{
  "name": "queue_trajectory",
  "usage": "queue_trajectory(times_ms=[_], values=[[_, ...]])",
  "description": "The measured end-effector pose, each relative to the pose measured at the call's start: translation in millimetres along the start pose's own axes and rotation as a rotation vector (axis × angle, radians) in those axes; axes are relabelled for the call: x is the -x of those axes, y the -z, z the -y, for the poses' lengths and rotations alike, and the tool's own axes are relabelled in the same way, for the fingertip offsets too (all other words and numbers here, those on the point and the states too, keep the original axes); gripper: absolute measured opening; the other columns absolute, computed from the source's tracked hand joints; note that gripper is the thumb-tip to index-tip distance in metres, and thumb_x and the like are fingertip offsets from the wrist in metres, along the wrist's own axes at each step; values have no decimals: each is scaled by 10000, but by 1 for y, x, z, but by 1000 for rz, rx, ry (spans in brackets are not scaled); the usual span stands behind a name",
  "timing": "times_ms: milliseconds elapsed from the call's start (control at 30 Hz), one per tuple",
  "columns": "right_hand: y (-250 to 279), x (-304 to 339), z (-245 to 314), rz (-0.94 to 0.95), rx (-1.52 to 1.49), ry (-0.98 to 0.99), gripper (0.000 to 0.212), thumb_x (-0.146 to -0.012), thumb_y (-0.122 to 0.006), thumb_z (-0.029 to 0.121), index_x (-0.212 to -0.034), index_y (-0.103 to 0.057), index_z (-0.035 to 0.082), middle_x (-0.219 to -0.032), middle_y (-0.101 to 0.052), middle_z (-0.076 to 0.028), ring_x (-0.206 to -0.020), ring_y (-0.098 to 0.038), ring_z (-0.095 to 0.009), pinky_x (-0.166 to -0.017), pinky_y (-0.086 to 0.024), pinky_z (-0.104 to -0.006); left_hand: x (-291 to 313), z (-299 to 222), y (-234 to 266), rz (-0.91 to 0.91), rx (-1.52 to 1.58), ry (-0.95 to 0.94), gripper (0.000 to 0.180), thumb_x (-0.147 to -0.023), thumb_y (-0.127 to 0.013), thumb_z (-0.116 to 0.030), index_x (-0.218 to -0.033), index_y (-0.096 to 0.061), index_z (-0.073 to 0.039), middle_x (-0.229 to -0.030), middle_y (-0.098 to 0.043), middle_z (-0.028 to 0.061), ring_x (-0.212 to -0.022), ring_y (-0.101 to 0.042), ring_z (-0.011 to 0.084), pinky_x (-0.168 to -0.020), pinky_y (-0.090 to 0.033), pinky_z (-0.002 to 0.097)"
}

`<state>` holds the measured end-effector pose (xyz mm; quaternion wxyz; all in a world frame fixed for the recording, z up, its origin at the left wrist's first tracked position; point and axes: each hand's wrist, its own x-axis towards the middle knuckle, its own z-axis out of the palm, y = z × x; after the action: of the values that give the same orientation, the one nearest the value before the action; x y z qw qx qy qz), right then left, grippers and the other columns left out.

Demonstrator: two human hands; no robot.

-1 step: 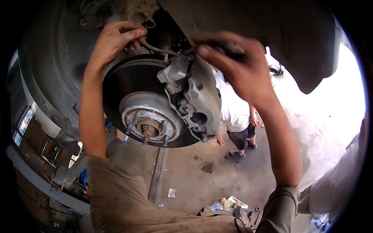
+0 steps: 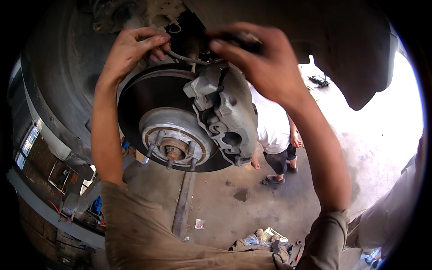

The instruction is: The person uses a utility knife to scrape and clean a small metal component near the brake rotor. They then use a lighter to heat the component and a small tool to adjust or remove parts of the brake assembly. The task involves precise manipulation of small parts within the brake system.

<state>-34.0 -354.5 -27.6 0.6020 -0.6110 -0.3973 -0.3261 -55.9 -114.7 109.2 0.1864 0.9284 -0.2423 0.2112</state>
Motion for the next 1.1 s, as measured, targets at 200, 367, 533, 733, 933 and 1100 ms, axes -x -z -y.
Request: queue_trajectory(times_ms=[200, 367, 533, 733, 933, 1100], values=[[-73, -88, 0, 273, -5, 277, 364, -784, -670, 221, -1112, -648, 64, -932, -681, -153, -820, -660, -247, -783, -494, -322, 32, 23, 18, -67, 400, -52, 506, -953, -499, -335, -1317, -422, 9, -959, -663, 176, -819, -668, 229, -750, -517, 301], [-107, -105, 7, 303, 11, 412, 372, -769, -688, 215, -1111, -655, 72, -944, -685, -133, -809, -655, -252, -788, -485, -347, 36, 52, 17, -120, 584, -166, 553, -976, -401, -389, -1374, -312, -15, -1001, -627, 192, -826, -667, 277, -771, -536, 366], [-116, -122, 28, 413, 11, 338, 254, -809, -690, 115, -1031, -651, -1, -722, -640, -76, -639, -552, -108, -621, -470, -280, 34, 67, 20, -14, 735, -253, 573, -987, -298, -437, -1363, -292, -5, -1040, -599, 220, -864, -662, 357, -760, -571, 446], [-119, -130, 46, 542, -17, 193, 194, -837, -662, 98, -1010, -661, 9, -713, -644, -72, -629, -540, -96, -623, -462, -280, 37, 68, 18, -8, 742, -255, 543, -988, -290, -457, -1299, -414, -30, -951, -650, 208, -832, -674, 294, -737, -559, 364], [-125, -127, 40, 387, 256, 314, 172, -858, -644, 140, -964, -663, 6, -729, -651, -104, -653, -533, -102, -649, -458, -302, 42, 78, 22, -422, 297, -266, 386, -926, -525, -347, -1102, -610, -14, -861, -685, 135, -756, -672, 193, -665, -523, 264], [-134, -122, 51, 339, 195, 62, 173, -854, -658, 157, -934, -665, 5, -727, -650, -95, -657, -534, -92, -637, -454, -289, 46, 88, 25, -554, 277, -344, 206, -860, -656, -152, -984, -677, 11, -851, -683, 89, -740, -642, 132, -662, -501, 234]])
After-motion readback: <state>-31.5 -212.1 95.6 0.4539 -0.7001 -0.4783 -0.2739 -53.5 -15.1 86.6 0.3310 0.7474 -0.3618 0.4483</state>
